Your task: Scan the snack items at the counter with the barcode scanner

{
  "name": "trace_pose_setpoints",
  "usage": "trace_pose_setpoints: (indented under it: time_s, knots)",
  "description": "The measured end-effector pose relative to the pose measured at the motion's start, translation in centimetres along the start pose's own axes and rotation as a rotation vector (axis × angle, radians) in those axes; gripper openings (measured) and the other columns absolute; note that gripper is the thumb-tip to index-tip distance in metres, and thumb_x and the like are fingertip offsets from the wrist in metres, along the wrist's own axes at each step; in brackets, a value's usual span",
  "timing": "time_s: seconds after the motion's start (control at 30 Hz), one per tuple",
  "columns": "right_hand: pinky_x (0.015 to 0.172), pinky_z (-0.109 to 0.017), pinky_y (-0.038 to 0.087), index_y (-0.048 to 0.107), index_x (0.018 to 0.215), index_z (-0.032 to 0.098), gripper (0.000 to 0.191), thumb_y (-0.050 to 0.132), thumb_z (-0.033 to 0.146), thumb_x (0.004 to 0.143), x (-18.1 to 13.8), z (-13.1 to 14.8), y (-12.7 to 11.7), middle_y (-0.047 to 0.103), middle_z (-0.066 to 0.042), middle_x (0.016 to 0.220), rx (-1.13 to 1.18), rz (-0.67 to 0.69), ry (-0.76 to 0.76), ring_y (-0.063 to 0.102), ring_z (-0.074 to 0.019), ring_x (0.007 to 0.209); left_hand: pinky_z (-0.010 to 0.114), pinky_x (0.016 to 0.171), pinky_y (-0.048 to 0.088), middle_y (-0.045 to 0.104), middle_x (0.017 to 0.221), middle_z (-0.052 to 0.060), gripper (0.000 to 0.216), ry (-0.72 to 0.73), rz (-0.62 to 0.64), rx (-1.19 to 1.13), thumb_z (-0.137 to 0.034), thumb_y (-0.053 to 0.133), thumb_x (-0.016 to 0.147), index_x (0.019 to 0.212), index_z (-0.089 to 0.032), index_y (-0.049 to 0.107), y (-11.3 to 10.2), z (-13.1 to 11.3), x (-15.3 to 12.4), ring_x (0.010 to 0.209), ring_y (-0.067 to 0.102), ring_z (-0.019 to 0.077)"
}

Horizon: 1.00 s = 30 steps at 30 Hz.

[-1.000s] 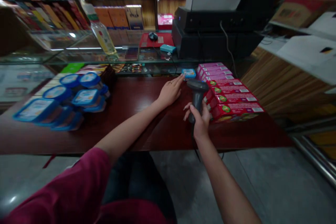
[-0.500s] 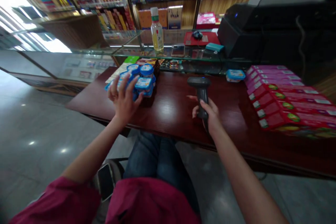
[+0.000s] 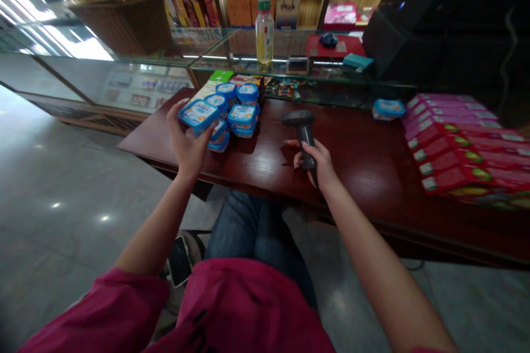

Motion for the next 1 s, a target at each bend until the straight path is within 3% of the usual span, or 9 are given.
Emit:
trace_pose_setpoints:
  time_s: [0.07,0.13,0.33,0.43,0.53,0.63,0.73,0.83,1.0]
  knots:
    - [0.047,-0.027,0.049,0.072,0.101,0.020,0.036,0.080,0.047,0.079,0.2,0.1,-0.5,0.084,-0.012,0.117,0.027,-0.017,-0.002,0.063,-0.0119,0.052,0.045,0.126,0.049,0.046,0.167,0.010,0.087,-0.046,0.022,-0.142,-0.047,0.089,0.088,0.158,-0.035,0.038,1.0,-1.6,-0.3,0.160,0.043,0.0308]
    - [0.047,-0.028,0.049,0.073,0.102,0.020,0.038,0.080,0.049,0.078,0.5,0.4,-1.0,0.085,-0.011,0.115,0.039,-0.033,-0.008,0.062,-0.0121,0.052,0.041,0.121,0.054,0.046,0.167,0.008,0.086,-0.155,0.087,-0.298,-0.046,0.090,0.088,0.156,-0.039,0.038,3.3,-2.6,-1.2,0.159,0.044,0.0287]
    - [0.048,-0.028,0.050,0.071,0.105,0.020,0.046,0.084,0.055,0.078,0.4,1.1,-3.7,0.084,-0.010,0.110,0.010,-0.055,0.002,0.063,-0.0126,0.052,0.039,0.110,0.060,0.073,0.129,0.008,0.033,-0.748,0.436,-0.929,-0.043,0.076,0.100,0.123,-0.024,0.062,16.5,-4.0,-7.8,0.124,0.073,0.0225]
    - [0.050,-0.029,0.052,0.070,0.102,0.022,0.043,0.082,0.056,0.078,-0.1,1.7,-5.8,0.083,-0.009,0.108,0.002,-0.080,-0.018,0.063,-0.0137,0.054,0.039,0.106,0.061,0.078,0.111,0.009,0.030,-1.008,0.524,-1.103,-0.048,0.071,0.103,0.107,-0.019,0.067,22.1,-4.2,-9.8,0.111,0.077,0.0221]
    - [0.049,-0.028,0.050,0.068,0.092,0.022,0.032,0.079,0.048,0.077,-0.6,2.3,-7.3,0.079,-0.006,0.096,0.033,-0.116,-0.034,0.060,-0.0131,0.055,0.038,0.103,0.063,0.080,0.103,0.007,0.031,-1.173,0.520,-1.165,-0.048,0.058,0.110,0.102,-0.020,0.067,26.1,-3.4,-9.7,0.104,0.077,0.0207]
    - [0.047,-0.026,0.047,0.065,0.087,0.023,0.028,0.080,0.038,0.070,-0.9,2.1,-7.8,0.071,0.000,0.084,0.095,-0.168,-0.005,0.054,-0.0113,0.053,0.035,0.099,0.063,0.079,0.096,0.006,0.037,-1.200,0.507,-1.175,-0.043,0.044,0.116,0.097,-0.020,0.067,29.3,-2.4,-8.4,0.096,0.077,0.0184]
    - [0.043,-0.025,0.045,0.065,0.089,0.023,0.032,0.084,0.036,0.067,-1.1,2.1,-7.2,0.068,0.002,0.081,0.100,-0.176,0.001,0.051,-0.0102,0.050,0.032,0.097,0.063,0.078,0.092,0.005,0.035,-1.089,0.500,-1.146,-0.040,0.045,0.116,0.097,-0.020,0.067,31.3,-1.3,-6.9,0.095,0.077,0.0172]
    - [0.040,-0.025,0.043,0.063,0.086,0.023,0.032,0.085,0.040,0.071,-1.1,2.2,-6.2,0.066,0.002,0.079,0.063,-0.122,-0.007,0.049,-0.0101,0.050,0.028,0.095,0.063,0.079,0.092,0.004,0.029,-0.990,0.495,-1.103,-0.039,0.053,0.114,0.099,-0.021,0.069,32.2,-0.3,-6.3,0.096,0.077,0.0161]
    - [0.041,-0.025,0.045,0.065,0.086,0.023,0.028,0.084,0.040,0.075,-1.1,2.0,-5.9,0.065,0.002,0.078,0.034,-0.088,0.012,0.047,-0.0096,0.050,0.034,0.101,0.062,0.081,0.101,0.005,0.026,-0.970,0.504,-1.081,-0.039,0.056,0.112,0.101,-0.021,0.071,32.4,0.6,-6.4,0.104,0.077,0.0180]
Point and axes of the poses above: each hand's wrist, its own x-axis towards the middle knuckle, its own y-axis out of the palm, z = x × y, the point moved 10 cm from there along x, towards the middle knuckle
